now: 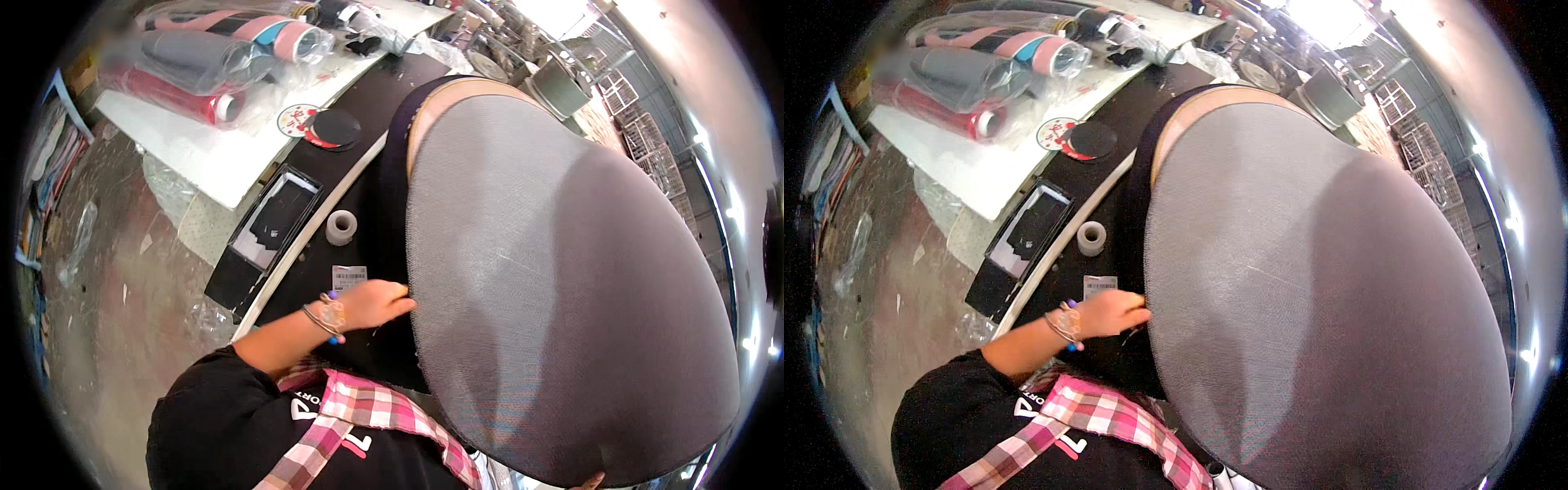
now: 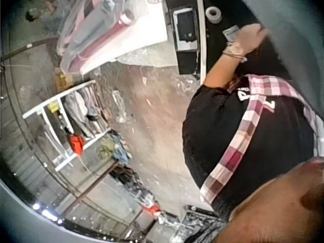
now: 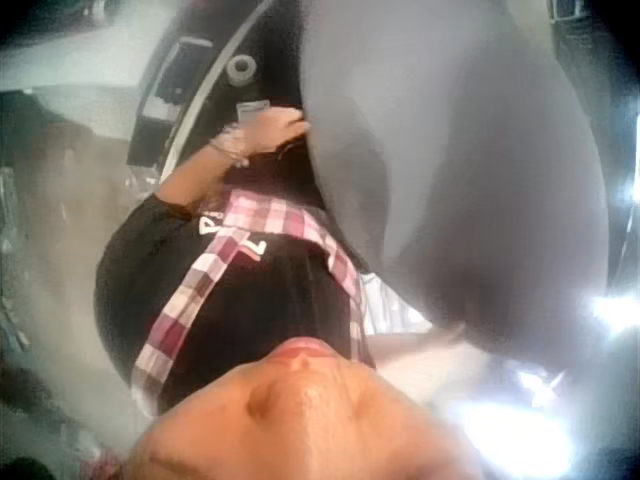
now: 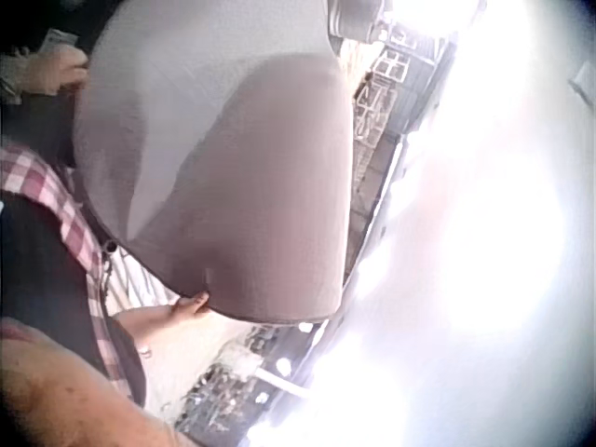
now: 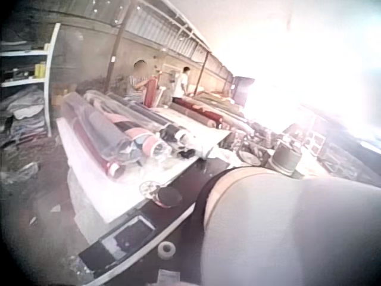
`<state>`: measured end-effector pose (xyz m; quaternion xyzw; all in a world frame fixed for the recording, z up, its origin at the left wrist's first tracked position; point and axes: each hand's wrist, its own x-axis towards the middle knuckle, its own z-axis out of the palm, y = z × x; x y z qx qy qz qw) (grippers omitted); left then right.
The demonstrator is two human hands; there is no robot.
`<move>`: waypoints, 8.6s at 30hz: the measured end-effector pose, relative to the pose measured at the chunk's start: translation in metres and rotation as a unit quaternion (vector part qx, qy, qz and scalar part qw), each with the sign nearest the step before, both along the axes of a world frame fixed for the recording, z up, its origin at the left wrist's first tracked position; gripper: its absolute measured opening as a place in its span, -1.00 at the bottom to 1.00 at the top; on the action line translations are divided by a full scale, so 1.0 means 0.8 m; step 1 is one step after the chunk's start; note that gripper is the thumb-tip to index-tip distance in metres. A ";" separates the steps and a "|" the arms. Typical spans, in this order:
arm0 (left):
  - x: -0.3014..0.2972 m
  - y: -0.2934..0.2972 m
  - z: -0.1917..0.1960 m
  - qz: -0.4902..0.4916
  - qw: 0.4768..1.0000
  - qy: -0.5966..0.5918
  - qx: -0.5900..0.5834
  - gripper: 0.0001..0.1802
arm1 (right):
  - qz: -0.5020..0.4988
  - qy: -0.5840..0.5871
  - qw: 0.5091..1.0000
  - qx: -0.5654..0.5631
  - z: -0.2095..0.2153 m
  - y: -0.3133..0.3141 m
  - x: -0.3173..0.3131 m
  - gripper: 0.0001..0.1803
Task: The person rolls up several circular rugs one at a time and secures each roll with adhesive tape from a handheld dispenser.
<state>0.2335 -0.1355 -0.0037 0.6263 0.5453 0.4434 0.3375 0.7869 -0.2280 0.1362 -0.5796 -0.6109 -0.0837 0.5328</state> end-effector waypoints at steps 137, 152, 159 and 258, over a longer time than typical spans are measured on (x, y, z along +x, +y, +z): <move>0.326 0.405 0.117 -0.200 0.851 0.478 0.086 -0.23 | 0.075 -0.442 0.894 -0.012 -0.110 0.463 -0.030 -0.07; 0.341 0.582 0.129 -0.328 0.842 0.425 -0.055 -0.22 | 0.036 -0.424 0.905 0.018 -0.118 0.587 -0.043 -0.03; 0.357 0.568 0.097 -0.073 0.729 0.613 0.296 -0.17 | 0.203 -0.305 0.855 -0.367 -0.047 0.709 -0.039 0.00; -0.204 0.159 0.171 0.095 0.994 -0.029 0.045 -0.85 | 0.111 -0.333 0.904 -0.243 -0.064 0.222 -0.126 -0.39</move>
